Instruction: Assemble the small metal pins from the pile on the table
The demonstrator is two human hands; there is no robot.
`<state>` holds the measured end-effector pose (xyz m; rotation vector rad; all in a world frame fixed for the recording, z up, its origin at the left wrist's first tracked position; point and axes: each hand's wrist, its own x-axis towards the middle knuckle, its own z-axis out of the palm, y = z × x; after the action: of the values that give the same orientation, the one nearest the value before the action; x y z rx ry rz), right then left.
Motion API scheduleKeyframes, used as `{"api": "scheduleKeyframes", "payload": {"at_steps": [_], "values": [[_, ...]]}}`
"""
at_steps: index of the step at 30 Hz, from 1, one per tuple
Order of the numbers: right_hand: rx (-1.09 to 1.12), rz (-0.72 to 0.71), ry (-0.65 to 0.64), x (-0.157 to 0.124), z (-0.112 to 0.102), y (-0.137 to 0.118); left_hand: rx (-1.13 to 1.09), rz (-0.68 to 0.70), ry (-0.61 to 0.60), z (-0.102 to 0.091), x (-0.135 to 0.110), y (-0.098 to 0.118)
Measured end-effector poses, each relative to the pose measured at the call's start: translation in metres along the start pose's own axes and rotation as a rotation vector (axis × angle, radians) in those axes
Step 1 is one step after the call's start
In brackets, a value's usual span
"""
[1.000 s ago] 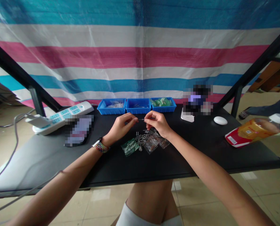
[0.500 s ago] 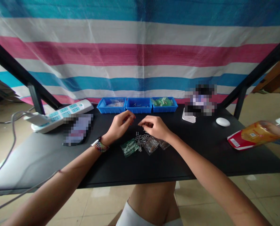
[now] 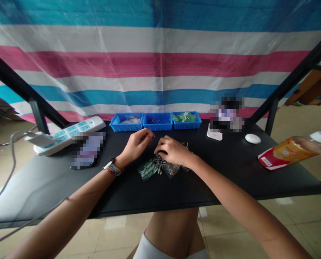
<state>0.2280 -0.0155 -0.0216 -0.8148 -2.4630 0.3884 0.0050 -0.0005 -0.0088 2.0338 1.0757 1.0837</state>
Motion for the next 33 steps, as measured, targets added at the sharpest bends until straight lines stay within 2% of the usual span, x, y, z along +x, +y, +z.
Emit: {"api": "scheduleKeyframes", "payload": {"at_steps": [9, 15, 20, 25, 33], "values": [[0.150, 0.022, 0.012, -0.001, -0.009, 0.008, 0.015, 0.000, -0.033, 0.000, 0.001, 0.002], [0.480, 0.231, 0.241, 0.001, -0.011, 0.016, 0.003, 0.024, -0.111, -0.002, 0.002, 0.010], [0.721, 0.359, 0.363, 0.004, -0.007, 0.021, 0.015, 0.048, -0.091, -0.003, 0.002, 0.013], [0.851, 0.364, 0.360, 0.004, -0.009, 0.014, 0.018, 0.070, -0.068, -0.004, 0.001, 0.018], [0.870, 0.357, 0.344, 0.004, -0.010, 0.004, 0.040, 0.102, -0.048, -0.004, 0.002, 0.019]]}}
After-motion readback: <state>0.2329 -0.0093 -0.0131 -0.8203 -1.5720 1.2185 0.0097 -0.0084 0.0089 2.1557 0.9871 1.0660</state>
